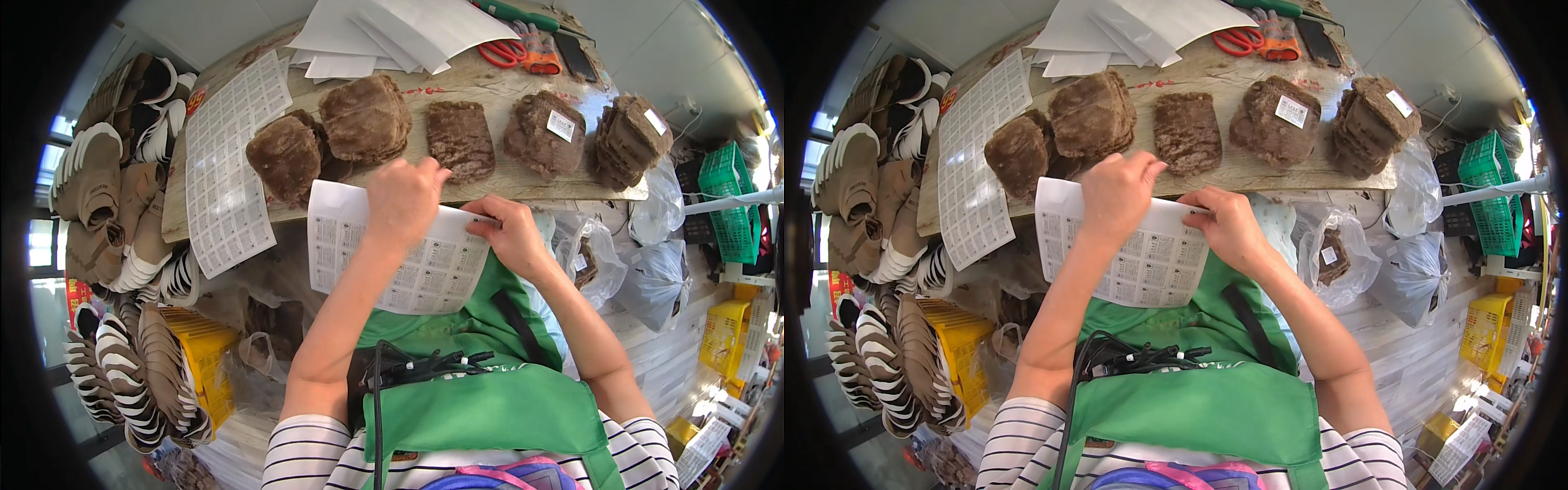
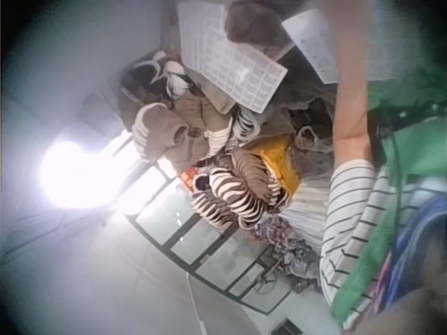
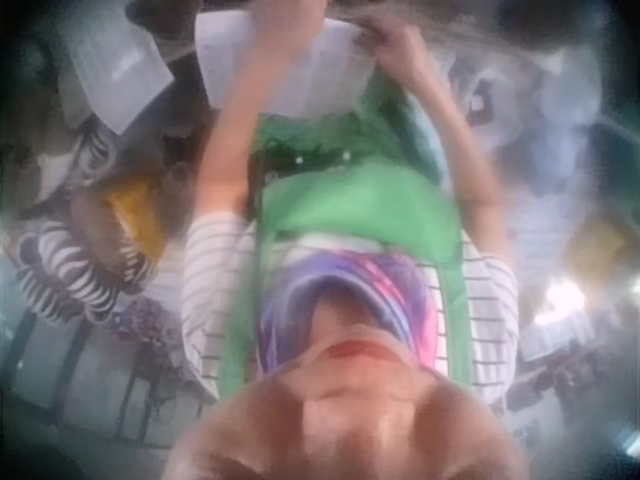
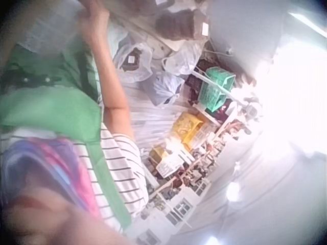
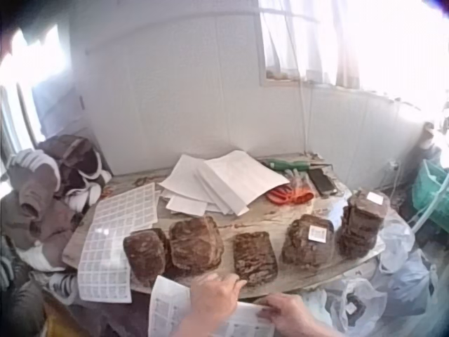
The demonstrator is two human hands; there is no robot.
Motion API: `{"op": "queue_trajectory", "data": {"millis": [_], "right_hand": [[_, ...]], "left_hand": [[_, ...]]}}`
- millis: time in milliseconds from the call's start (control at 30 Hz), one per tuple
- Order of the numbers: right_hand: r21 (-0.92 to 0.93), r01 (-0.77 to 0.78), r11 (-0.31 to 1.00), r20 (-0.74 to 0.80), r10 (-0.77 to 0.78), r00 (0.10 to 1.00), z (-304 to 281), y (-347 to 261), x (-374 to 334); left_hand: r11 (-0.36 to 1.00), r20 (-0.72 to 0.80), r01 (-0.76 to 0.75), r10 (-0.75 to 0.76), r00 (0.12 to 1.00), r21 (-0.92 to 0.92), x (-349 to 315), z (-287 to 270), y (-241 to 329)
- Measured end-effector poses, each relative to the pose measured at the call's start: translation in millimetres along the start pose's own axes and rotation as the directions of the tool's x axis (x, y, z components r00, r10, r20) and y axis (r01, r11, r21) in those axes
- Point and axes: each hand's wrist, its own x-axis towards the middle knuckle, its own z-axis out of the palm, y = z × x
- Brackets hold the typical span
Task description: The person applies adhesive labels to stacks of brown fabric items on a wooden table. They peel labels from a sheet, place them on the items, and then move the labeled stacks into a plastic bag.
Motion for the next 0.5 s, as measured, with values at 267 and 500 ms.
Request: {"op": "queue_trajectory", "data": {"millis": [267,500], "right_hand": [[-0.297,0.319,0.900,-0.215,-0.389,0.896,8,-4,5],[-0.383,0.348,0.856,-0.160,-0.432,0.888,4,-5,10]], "left_hand": [[0.983,0.189,0.162,-0.143,0.971,-0.090,-14,17,5],[0.980,0.227,0.162,-0.133,0.965,-0.113,-9,20,0]]}}
